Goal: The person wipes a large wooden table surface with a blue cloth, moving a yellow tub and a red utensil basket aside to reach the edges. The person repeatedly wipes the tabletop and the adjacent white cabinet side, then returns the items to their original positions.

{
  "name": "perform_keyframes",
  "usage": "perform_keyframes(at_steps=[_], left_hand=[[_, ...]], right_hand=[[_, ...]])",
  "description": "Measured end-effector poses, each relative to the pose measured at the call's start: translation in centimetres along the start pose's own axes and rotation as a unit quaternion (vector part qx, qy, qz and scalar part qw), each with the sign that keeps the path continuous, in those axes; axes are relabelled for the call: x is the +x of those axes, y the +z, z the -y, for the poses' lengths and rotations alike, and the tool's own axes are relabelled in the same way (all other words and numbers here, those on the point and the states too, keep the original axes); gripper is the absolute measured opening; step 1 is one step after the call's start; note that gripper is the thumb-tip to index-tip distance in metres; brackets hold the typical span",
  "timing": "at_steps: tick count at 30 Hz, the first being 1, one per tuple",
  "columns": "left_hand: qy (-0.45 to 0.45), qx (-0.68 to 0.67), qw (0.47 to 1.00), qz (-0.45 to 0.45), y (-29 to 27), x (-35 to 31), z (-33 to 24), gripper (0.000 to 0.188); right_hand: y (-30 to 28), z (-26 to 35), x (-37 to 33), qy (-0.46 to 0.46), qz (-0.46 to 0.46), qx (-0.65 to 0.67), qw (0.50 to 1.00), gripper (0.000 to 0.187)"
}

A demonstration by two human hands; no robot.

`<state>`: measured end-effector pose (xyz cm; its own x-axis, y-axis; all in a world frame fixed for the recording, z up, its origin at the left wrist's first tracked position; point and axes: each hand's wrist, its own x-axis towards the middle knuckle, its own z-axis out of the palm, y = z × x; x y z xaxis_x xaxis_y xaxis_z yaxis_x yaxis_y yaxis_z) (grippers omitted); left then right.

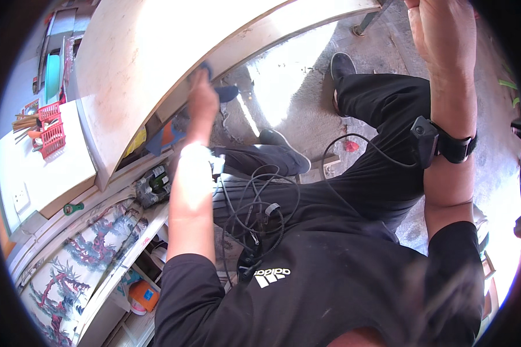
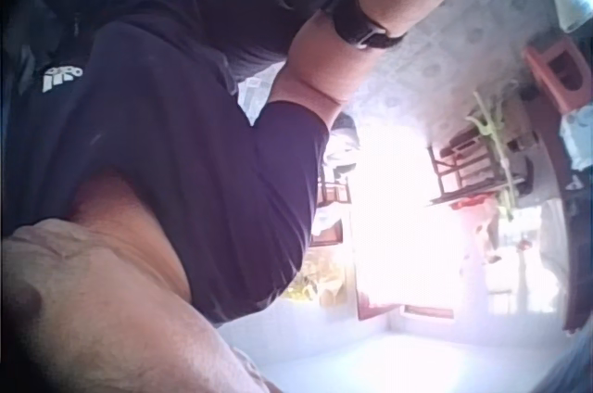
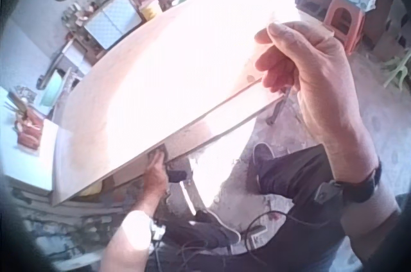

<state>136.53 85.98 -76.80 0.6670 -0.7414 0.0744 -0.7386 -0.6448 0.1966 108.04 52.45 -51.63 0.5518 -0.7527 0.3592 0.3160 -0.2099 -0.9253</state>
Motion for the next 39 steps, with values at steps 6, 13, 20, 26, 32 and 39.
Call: perform_keyframes(at_steps=[6,13,20,26,32,39], left_hand=[[-0.143,0.146,0.975,0.087,-4.9,-3.5,16.5,0.05],[-0.218,0.155,0.96,0.084,-4.0,-2.3,17.9,0.05],[-0.049,0.063,0.995,0.064,-0.8,3.7,-1.1,0.045],[0.172,-0.025,0.985,0.025,3.8,8.5,-15.8,0.042],[0.187,-0.1,0.976,0.042,5.7,16.4,-24.1,0.041],[0.16,-0.12,0.978,0.064,9.4,21.7,-33.2,0.042]], right_hand=[[2.1,0.1,-0.5,-0.066,-0.005,0.003,0.998,0.028],[0.7,0.9,0.3,-0.109,-0.059,0.034,0.992,0.029],[-3.7,0.3,2.4,-0.027,-0.111,-0.087,0.99,0.029],[-4.7,-2.8,4.3,-0.11,-0.15,-0.302,0.935,0.034],[-5.6,-1.8,5.3,0.018,-0.18,0.039,0.983,0.033],[-9.0,-1.5,4.7,0.038,-0.231,0.164,0.958,0.026]])
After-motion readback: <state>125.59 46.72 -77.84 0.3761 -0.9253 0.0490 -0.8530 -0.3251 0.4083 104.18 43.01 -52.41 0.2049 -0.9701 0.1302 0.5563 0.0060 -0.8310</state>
